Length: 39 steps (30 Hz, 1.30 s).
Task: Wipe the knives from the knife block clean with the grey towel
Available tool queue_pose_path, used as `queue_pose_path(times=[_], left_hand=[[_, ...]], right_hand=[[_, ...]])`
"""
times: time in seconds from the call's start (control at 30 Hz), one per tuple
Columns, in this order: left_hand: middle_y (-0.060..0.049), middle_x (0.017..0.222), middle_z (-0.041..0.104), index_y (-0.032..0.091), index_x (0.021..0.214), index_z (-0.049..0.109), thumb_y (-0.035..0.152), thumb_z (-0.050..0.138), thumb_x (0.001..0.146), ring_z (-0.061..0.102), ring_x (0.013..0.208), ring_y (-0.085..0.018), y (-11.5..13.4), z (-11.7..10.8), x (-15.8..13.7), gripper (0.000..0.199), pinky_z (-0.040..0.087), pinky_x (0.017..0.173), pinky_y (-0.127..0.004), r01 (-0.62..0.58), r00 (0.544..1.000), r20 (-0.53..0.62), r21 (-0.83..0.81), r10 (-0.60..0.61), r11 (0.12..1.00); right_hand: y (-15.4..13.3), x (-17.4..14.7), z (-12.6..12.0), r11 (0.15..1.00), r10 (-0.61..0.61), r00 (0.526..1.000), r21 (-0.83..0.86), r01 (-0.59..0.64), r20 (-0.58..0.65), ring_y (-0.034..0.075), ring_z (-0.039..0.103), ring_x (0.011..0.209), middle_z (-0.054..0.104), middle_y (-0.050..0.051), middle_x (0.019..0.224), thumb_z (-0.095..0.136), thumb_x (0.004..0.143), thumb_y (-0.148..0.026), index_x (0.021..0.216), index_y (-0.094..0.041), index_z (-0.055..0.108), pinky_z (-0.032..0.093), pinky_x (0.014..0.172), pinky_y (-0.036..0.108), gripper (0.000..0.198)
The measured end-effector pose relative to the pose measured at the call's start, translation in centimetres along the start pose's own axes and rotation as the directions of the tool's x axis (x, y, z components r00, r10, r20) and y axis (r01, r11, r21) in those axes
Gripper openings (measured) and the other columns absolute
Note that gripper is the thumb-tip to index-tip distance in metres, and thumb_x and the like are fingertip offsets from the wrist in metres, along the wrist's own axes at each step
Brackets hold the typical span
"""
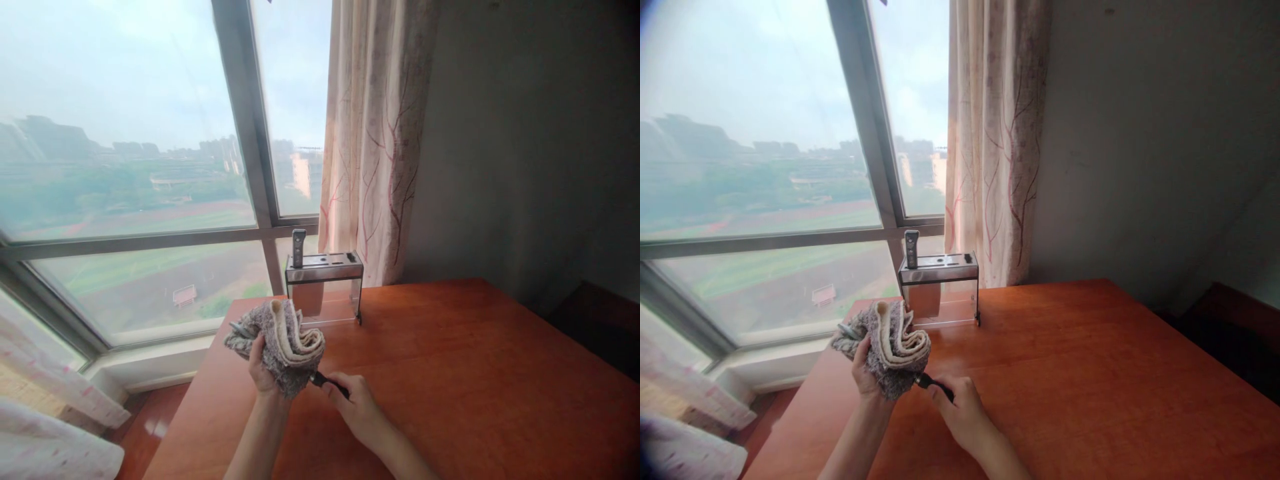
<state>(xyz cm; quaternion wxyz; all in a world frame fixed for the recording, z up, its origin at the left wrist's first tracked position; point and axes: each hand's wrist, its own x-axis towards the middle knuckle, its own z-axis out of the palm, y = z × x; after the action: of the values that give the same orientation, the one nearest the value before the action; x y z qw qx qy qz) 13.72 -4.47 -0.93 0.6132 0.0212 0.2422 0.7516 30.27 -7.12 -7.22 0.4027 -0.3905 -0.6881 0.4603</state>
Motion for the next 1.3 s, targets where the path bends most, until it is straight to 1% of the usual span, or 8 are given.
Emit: queue_pose_path(times=[0.2, 0.33, 0.43, 0.63, 0.77, 0.83, 0.97, 1.3], left_hand=[[-0.01, 0.064, 0.073, 0.013, 0.084, 0.073, 0.039, 0.055, 0.077, 0.067, 0.055, -0.028, -0.8, -0.6, -0.9, 0.032, 0.054, 0.058, -0.042, 0.105, 0.992, 0.064, 0.043, -0.107, 0.994], [-0.007, 0.064, 0.073, 0.015, 0.089, 0.073, 0.038, 0.054, 0.078, 0.068, 0.055, -0.026, -0.9, -0.4, -0.7, 0.031, 0.055, 0.059, -0.039, 0.044, 0.998, 0.04, 0.058, -0.047, 0.997], [-0.006, 0.072, 0.075, 0.015, 0.103, 0.07, 0.031, 0.053, 0.08, 0.07, 0.065, -0.024, -1.1, -0.1, -0.4, 0.033, 0.056, 0.067, -0.038, -0.044, 0.999, 0.008, 0.037, 0.043, 0.998], [-0.006, 0.075, 0.076, 0.012, 0.106, 0.069, 0.026, 0.051, 0.082, 0.071, 0.069, -0.023, -1.6, 0.3, -0.2, 0.033, 0.056, 0.075, -0.036, -0.081, 0.995, -0.048, 0.061, 0.084, 0.995], [-0.004, 0.067, 0.074, 0.012, 0.098, 0.071, 0.022, 0.052, 0.08, 0.07, 0.064, -0.021, -1.1, 0.3, -0.2, 0.028, 0.056, 0.071, -0.033, -0.098, 0.993, -0.066, 0.07, 0.103, 0.993], [-0.004, 0.066, 0.074, 0.013, 0.1, 0.071, 0.022, 0.053, 0.079, 0.07, 0.063, -0.022, -0.7, 0.3, -0.3, 0.029, 0.056, 0.07, -0.035, -0.077, 0.994, -0.071, 0.07, 0.082, 0.995], [-0.004, 0.067, 0.074, 0.015, 0.101, 0.071, 0.026, 0.053, 0.078, 0.07, 0.063, -0.024, -0.2, 0.3, -0.5, 0.031, 0.056, 0.069, -0.038, -0.064, 0.995, -0.066, 0.07, 0.069, 0.995], [-0.002, 0.082, 0.076, 0.017, 0.11, 0.067, 0.024, 0.05, 0.083, 0.07, 0.082, -0.02, 2.9, -0.2, 1.8, 0.033, 0.052, 0.086, -0.031, -0.302, 0.937, -0.155, 0.095, 0.314, 0.948]], right_hand=[[0.7, 0.1, -0.6, 0.698, 0.32, 0.841, 0.492, -0.521, 0.437, 0.004, 0.015, 0.037, 0.033, -0.01, 0.048, 0.054, 0.078, -0.065, 0.084, -0.016, 0.062, 0.009, 0.038, 0.02, 0.05], [0.2, 0.2, 0.0, 0.842, 0.272, 0.931, 0.408, -0.354, 0.246, 0.005, 0.024, 0.039, 0.036, -0.008, 0.048, 0.05, 0.081, -0.065, 0.08, -0.014, 0.064, 0.016, 0.039, 0.02, 0.053], [-0.2, -0.1, 0.7, 0.997, 0.051, 0.999, 0.057, -0.051, -0.006, 0.013, 0.05, 0.055, 0.056, 0.001, 0.061, 0.046, 0.088, -0.055, 0.085, -0.016, 0.067, 0.034, 0.05, 0.023, 0.044], [0.0, -1.0, 1.1, 0.838, -0.185, 0.98, -0.534, 0.117, -0.076, 0.023, 0.064, 0.073, 0.068, 0.01, 0.086, 0.044, 0.091, -0.035, 0.106, -0.021, 0.065, 0.041, 0.065, 0.03, 0.029], [-0.4, -0.6, 0.9, 0.968, -0.076, 0.996, -0.245, 0.061, -0.052, 0.02, 0.061, 0.071, 0.067, 0.006, 0.08, 0.046, 0.09, -0.043, 0.096, -0.02, 0.067, 0.041, 0.063, 0.027, 0.031], [-0.6, -0.3, 0.5, 0.99, 0.122, 0.99, 0.069, -0.126, 0.069, 0.012, 0.05, 0.051, 0.056, 0.0, 0.06, 0.045, 0.088, -0.054, 0.088, -0.018, 0.067, 0.035, 0.05, 0.023, 0.042], [-0.8, 0.0, -0.9, 0.738, 0.305, 0.831, 0.436, -0.515, 0.466, 0.004, 0.017, 0.036, 0.032, -0.01, 0.048, 0.048, 0.081, -0.066, 0.089, -0.016, 0.064, 0.012, 0.037, 0.019, 0.053], [0.0, 0.1, -3.2, 0.944, 0.194, 0.948, 0.213, -0.251, 0.254, 0.007, 0.029, 0.045, 0.039, -0.006, 0.051, 0.053, 0.082, -0.061, 0.082, -0.014, 0.068, 0.018, 0.044, 0.021, 0.049]])
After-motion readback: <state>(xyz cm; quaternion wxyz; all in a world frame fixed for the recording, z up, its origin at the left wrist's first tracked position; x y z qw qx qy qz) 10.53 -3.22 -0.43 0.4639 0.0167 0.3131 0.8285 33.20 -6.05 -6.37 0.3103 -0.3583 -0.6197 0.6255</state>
